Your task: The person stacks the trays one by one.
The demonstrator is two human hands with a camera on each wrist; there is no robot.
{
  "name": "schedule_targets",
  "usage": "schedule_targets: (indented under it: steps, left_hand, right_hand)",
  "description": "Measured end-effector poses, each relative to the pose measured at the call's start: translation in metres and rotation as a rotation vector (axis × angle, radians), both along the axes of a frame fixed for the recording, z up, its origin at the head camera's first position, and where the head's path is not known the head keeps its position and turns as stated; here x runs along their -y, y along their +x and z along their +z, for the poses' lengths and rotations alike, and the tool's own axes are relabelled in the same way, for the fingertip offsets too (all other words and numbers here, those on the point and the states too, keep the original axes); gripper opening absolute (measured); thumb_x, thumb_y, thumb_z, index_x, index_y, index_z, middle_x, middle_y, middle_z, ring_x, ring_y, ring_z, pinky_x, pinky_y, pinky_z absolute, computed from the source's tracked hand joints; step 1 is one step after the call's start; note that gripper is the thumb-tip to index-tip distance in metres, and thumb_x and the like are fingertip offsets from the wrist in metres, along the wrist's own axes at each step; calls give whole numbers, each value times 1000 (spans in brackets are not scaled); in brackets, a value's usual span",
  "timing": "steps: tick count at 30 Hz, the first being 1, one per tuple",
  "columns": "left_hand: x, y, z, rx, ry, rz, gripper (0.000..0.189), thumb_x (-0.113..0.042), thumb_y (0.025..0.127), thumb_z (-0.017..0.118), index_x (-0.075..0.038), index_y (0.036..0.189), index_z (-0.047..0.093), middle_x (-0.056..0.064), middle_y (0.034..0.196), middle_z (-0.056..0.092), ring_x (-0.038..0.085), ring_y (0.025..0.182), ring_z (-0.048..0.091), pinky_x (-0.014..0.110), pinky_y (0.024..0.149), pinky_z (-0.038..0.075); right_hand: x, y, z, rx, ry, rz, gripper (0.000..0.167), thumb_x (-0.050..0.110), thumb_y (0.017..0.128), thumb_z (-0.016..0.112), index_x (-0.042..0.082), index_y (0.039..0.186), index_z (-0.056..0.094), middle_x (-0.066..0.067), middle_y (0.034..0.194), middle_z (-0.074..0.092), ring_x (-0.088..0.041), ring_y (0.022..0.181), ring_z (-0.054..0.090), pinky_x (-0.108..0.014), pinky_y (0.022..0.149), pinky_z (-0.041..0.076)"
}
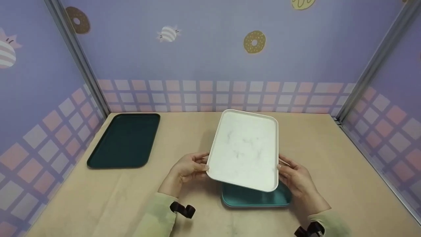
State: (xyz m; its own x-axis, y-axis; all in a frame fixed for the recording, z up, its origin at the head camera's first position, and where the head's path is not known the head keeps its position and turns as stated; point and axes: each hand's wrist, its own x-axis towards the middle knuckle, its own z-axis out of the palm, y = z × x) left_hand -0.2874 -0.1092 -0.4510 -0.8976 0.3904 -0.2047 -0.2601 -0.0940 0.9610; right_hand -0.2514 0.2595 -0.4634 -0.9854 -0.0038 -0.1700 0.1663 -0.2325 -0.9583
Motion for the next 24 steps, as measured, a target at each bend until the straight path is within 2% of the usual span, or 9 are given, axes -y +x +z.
schedule_targets:
  steps: [4,8,11,14,18,21,24]
  left_hand:
    - [-10,3,0,-9,-8,-45,74,15,89,63,2,157,37,10,111,72,13,83,73,26,71,63]
    - [-18,5,-1,-13,1,-49,70,13,92,63,2,156,38,22,132,67,12,87,73,26,74,64]
    - [-23,5,-3,-16,10,-37,62,11,96,59,4,154,40,26,145,58,10,90,73,23,72,63]
    - [-27,4,-5,-15,15,-11,56,8,99,56,6,153,41,27,147,54,10,92,72,23,73,64]
    - [-31,4,-8,-18,22,20,49,6,102,51,11,150,43,30,146,52,11,94,71,30,84,64]
    - [-34,4,-11,-13,19,39,45,6,103,48,13,147,45,32,147,52,13,94,71,35,89,63]
    - [-38,4,-14,-1,-9,68,41,4,104,47,13,144,50,30,143,56,14,95,71,36,89,63]
  right_hand:
    - [-13,-4,0,-16,37,22,66,0,101,60,-4,159,30,13,114,70,-4,98,71,-22,88,59]
    - [-27,-7,-1,-15,73,64,67,2,100,62,-4,159,30,12,114,70,-6,101,72,-23,88,60]
    - [-35,-9,-2,-6,111,85,69,4,99,64,-5,159,30,11,113,70,-7,101,73,-24,87,61]
    - [-42,-10,-1,-3,135,105,70,3,98,66,-6,158,32,10,114,71,-8,101,74,-24,87,61]
    - [-50,-12,-1,5,129,143,67,1,96,67,-5,155,36,8,114,72,-10,101,74,-24,87,61]
    - [-53,-13,-2,11,142,162,65,-1,95,66,-5,154,38,7,113,72,-10,100,75,-24,87,62]
    - [-55,-15,-4,14,171,172,66,0,95,67,-6,154,37,6,113,73,-10,99,74,-25,86,62]
